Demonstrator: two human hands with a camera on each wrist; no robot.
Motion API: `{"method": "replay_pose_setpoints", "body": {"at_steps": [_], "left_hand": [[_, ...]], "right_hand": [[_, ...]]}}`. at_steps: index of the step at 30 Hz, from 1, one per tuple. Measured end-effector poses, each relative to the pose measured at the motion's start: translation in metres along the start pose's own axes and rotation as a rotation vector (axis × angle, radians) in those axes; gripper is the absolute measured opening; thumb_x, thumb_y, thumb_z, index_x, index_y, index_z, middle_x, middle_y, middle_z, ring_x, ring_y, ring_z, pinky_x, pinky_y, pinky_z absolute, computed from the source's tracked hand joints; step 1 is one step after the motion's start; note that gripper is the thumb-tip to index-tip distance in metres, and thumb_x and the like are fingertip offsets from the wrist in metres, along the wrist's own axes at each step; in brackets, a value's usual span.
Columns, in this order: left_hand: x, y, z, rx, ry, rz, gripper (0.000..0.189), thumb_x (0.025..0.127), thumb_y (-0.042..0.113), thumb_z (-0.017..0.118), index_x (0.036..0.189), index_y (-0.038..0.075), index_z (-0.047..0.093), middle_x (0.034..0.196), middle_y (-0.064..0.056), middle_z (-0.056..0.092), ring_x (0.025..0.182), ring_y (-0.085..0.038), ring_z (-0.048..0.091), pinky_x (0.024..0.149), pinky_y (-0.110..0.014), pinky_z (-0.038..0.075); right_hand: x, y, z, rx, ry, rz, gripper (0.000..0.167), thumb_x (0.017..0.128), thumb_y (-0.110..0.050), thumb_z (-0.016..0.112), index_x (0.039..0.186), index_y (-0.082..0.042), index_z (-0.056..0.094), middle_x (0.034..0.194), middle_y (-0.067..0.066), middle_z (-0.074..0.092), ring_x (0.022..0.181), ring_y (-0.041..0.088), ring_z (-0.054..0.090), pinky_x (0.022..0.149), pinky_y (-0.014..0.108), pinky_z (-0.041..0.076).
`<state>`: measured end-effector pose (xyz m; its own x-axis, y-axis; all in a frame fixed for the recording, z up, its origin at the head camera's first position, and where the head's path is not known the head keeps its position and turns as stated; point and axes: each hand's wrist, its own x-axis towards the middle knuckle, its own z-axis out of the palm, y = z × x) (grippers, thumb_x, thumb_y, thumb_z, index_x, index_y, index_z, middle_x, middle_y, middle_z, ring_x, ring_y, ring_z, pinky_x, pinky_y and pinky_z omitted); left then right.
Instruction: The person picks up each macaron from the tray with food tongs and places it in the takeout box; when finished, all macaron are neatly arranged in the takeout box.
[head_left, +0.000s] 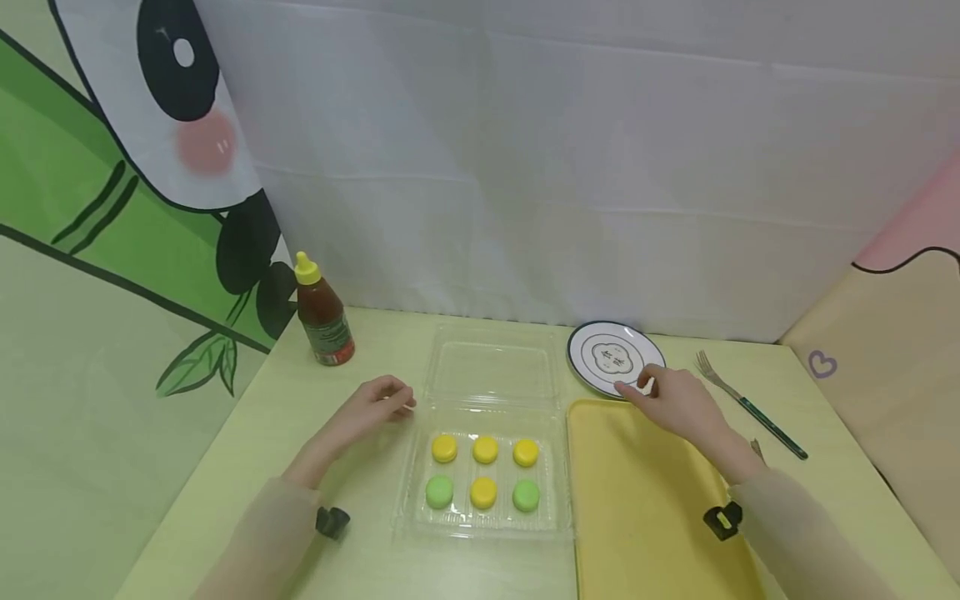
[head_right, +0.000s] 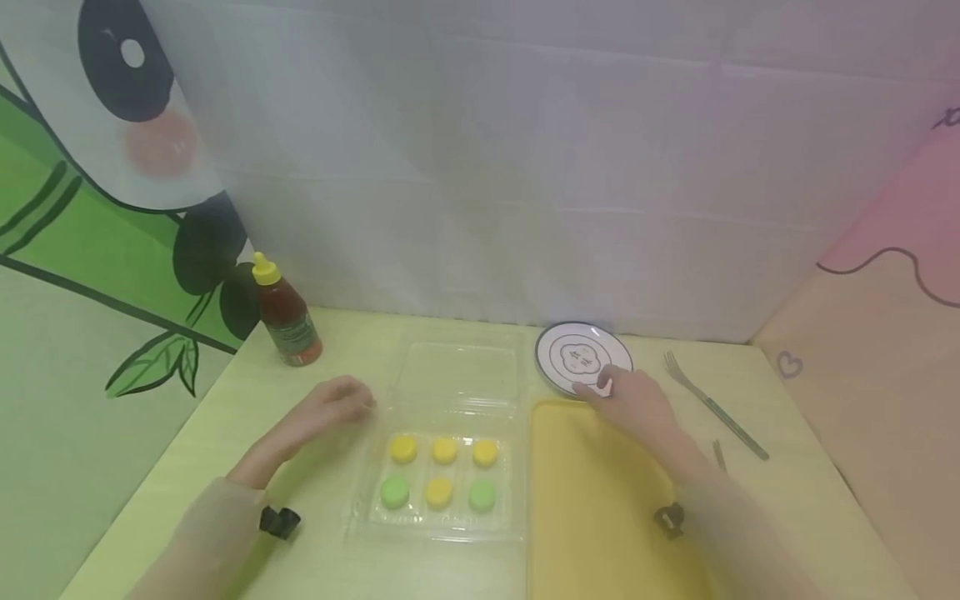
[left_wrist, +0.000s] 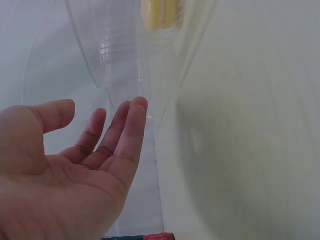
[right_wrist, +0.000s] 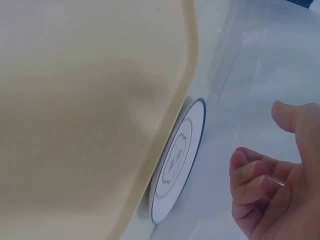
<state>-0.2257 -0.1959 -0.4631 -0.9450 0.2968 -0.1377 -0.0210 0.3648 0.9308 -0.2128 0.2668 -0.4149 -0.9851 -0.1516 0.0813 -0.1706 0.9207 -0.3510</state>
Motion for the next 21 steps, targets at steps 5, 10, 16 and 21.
{"method": "replay_pose_setpoints", "body": {"at_steps": [5,10,16,21], "left_hand": [[0.019,0.004,-0.006,0.021,0.049,-0.037,0.037,0.106,0.025,0.051,0.125,-0.007,0.05,0.117,-0.025,0.062,0.107,-0.036,0.065,0.094,-0.043,0.052],[0.037,0.006,-0.005,0.034,0.077,-0.107,0.045,0.107,0.027,0.047,0.134,-0.009,0.046,0.122,-0.028,0.061,0.109,-0.037,0.064,0.092,-0.041,0.053],[0.05,0.012,-0.002,0.022,0.064,-0.143,0.049,0.109,0.029,0.04,0.136,-0.011,0.046,0.127,-0.029,0.058,0.111,-0.038,0.062,0.094,-0.043,0.051],[0.056,0.017,0.005,-0.006,0.05,-0.161,0.042,0.107,0.022,0.046,0.13,-0.013,0.05,0.122,-0.028,0.06,0.105,-0.036,0.065,0.09,-0.041,0.053]], "right_hand": [[0.023,-0.015,0.016,0.13,-0.011,-0.015,0.045,0.098,-0.046,0.059,0.102,-0.001,0.067,0.074,0.005,0.061,0.062,0.018,0.051,0.06,0.035,0.041],[0.04,-0.03,0.036,0.307,-0.068,0.047,0.051,0.101,-0.041,0.056,0.125,0.004,0.059,0.092,0.014,0.064,0.066,0.025,0.06,0.06,0.033,0.047],[0.054,-0.043,0.061,0.538,-0.114,0.214,0.052,0.103,-0.039,0.053,0.13,0.005,0.054,0.103,0.02,0.062,0.07,0.027,0.061,0.059,0.032,0.05],[0.062,-0.048,0.077,0.638,-0.144,0.306,0.046,0.104,-0.034,0.052,0.123,0.008,0.059,0.1,0.016,0.065,0.068,0.018,0.057,0.061,0.027,0.048]]}}
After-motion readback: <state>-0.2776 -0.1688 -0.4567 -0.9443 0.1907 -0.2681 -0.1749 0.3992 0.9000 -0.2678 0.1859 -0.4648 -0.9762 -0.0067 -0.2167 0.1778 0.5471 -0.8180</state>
